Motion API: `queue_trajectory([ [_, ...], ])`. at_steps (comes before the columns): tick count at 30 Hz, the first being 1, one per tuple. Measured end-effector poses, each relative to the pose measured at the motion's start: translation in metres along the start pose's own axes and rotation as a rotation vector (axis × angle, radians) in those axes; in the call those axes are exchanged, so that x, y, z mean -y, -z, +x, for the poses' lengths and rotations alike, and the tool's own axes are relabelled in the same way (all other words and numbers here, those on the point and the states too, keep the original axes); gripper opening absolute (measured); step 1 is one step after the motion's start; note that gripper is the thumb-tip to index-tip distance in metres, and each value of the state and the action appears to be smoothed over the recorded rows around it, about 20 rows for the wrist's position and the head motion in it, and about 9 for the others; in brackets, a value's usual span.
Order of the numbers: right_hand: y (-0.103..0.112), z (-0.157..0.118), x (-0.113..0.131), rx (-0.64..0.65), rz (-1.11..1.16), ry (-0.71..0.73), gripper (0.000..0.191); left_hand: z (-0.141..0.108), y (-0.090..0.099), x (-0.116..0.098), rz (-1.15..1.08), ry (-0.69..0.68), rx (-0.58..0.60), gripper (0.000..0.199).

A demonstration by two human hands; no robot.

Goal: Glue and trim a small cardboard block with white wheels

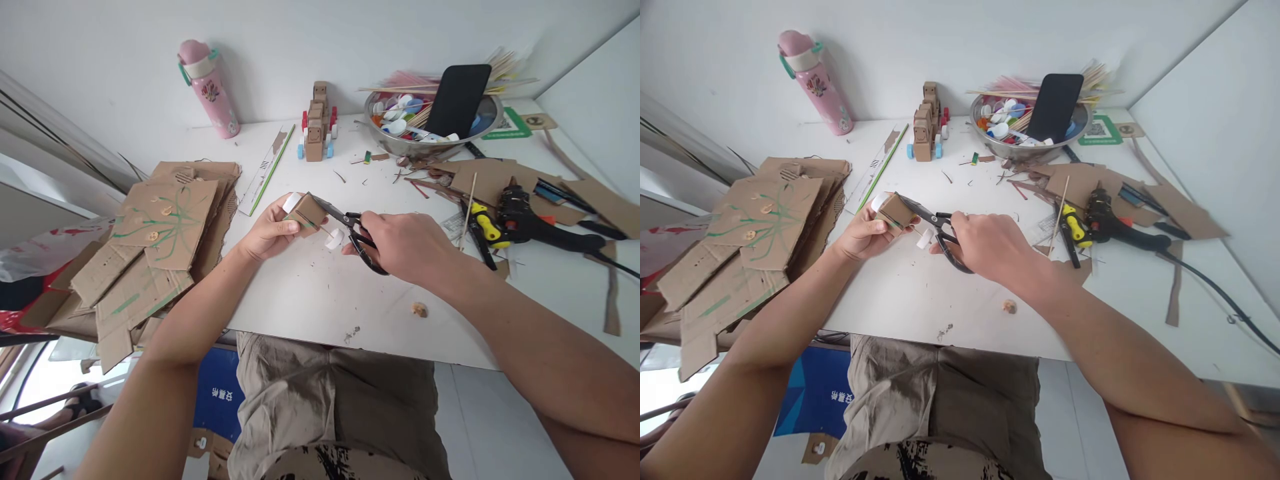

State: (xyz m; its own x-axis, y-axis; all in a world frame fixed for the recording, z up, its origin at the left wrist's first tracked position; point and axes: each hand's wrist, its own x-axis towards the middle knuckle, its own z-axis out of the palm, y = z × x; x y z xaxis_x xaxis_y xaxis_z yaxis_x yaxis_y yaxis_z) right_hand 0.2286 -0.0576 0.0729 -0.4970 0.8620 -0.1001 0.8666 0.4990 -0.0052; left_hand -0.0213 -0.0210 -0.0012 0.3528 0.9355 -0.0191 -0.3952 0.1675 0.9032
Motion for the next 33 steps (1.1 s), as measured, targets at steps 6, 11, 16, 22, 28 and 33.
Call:
queue_trajectory([
  [6, -0.002, -0.003, -0.004, -0.071, -0.012, 0.081, 0.064, 0.001, -0.005, -0.002, 0.050, -0.024, 0.080, 0.060],
  [11, -0.005, -0.002, -0.003, -0.063, 0.015, 0.053, 0.057, 0.000, -0.012, -0.003, 0.071, 0.018, 0.144, 0.066],
  [16, -0.011, -0.001, -0.003, -0.096, 0.045, 0.053, 0.053, -0.001, -0.015, -0.004, 0.066, 0.017, 0.161, 0.066],
  [22, -0.011, 0.001, -0.001, -0.055, 0.024, 0.027, 0.060, -0.001, -0.012, -0.003, 0.100, 0.030, 0.155, 0.066],
  [28, -0.013, 0.000, -0.003, -0.106, 0.055, 0.053, 0.066, 0.000, -0.011, -0.003, 0.100, 0.014, 0.160, 0.065],
  [33, -0.027, 0.005, -0.007, -0.143, 0.191, 0.060, 0.050, 0.000, -0.009, -0.002, 0.118, 0.017, 0.179, 0.065],
])
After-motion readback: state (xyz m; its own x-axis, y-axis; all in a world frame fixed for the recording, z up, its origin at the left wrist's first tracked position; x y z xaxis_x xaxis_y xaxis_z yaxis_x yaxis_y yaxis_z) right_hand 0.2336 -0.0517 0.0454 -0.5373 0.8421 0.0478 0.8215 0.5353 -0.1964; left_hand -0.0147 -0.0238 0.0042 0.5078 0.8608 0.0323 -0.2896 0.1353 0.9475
